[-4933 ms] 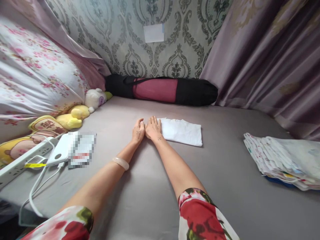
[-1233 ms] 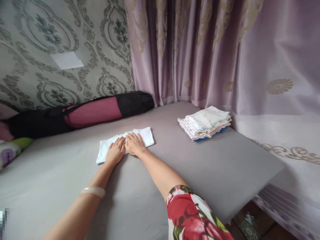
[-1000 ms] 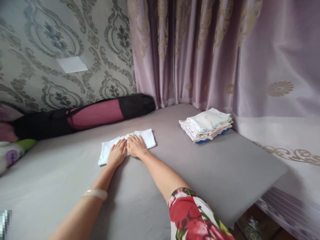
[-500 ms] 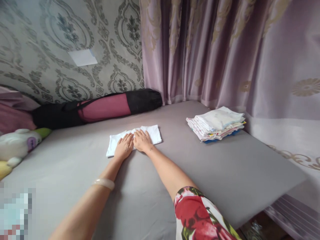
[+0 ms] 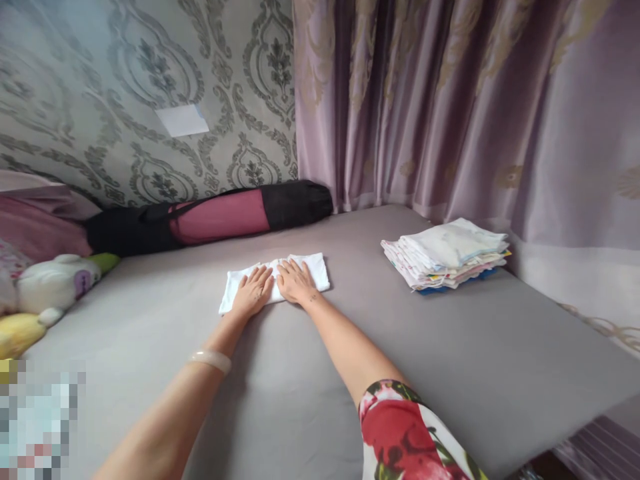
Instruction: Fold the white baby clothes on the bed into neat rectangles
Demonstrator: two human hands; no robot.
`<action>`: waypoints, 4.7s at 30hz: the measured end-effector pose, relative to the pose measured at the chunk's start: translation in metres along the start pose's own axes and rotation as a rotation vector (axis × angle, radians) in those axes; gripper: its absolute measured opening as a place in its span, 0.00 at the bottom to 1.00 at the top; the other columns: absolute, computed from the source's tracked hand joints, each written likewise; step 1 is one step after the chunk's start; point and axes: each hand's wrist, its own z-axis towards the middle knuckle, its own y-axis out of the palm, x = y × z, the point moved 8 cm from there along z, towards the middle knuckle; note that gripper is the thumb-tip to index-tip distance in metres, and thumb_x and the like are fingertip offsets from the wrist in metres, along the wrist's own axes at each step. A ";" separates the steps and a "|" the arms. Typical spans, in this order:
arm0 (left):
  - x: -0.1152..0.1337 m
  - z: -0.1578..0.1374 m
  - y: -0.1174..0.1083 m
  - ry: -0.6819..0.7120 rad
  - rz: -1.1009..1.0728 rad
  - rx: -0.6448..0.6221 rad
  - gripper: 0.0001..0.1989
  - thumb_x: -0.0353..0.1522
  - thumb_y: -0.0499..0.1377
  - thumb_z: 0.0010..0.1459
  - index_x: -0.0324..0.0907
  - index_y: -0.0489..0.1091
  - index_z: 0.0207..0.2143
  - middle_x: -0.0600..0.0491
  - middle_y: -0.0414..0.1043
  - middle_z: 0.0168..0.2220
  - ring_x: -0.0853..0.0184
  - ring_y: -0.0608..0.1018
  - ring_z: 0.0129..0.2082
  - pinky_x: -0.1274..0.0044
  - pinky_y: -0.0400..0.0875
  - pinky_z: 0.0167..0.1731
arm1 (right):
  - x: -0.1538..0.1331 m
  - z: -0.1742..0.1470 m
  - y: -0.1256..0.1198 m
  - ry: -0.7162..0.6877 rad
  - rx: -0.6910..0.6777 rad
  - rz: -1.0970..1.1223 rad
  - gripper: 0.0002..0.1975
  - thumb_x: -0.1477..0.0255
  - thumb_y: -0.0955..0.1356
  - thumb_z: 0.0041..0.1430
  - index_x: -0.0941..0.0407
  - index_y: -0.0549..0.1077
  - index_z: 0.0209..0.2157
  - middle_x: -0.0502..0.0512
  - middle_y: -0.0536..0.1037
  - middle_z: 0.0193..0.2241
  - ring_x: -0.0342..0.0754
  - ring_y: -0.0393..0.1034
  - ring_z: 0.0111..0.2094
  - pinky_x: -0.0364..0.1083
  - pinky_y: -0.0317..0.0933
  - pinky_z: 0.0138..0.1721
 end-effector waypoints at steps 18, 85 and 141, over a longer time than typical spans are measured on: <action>-0.022 -0.014 -0.010 -0.039 0.159 0.074 0.28 0.42 0.37 0.68 0.41 0.56 0.65 0.43 0.54 0.67 0.56 0.55 0.67 0.57 0.45 0.65 | 0.021 -0.007 -0.010 0.102 -0.022 -0.029 0.29 0.64 0.51 0.69 0.59 0.53 0.67 0.58 0.50 0.69 0.51 0.38 0.69 0.57 0.28 0.67; -0.078 0.041 -0.056 -0.153 0.089 -0.079 0.19 0.30 0.54 0.49 0.45 0.76 0.43 0.46 0.76 0.49 0.54 0.74 0.52 0.65 0.66 0.50 | 0.077 0.036 -0.059 0.170 -0.140 -0.175 0.15 0.73 0.64 0.61 0.52 0.75 0.48 0.60 0.70 0.55 0.57 0.60 0.57 0.52 0.55 0.55; 0.019 -0.077 -0.051 0.055 -0.091 0.168 0.19 0.32 0.46 0.64 0.42 0.66 0.55 0.46 0.70 0.57 0.62 0.70 0.58 0.64 0.56 0.61 | -0.012 -0.082 -0.054 -0.110 0.088 -0.121 0.21 0.76 0.57 0.63 0.58 0.71 0.53 0.60 0.73 0.54 0.51 0.64 0.56 0.49 0.50 0.58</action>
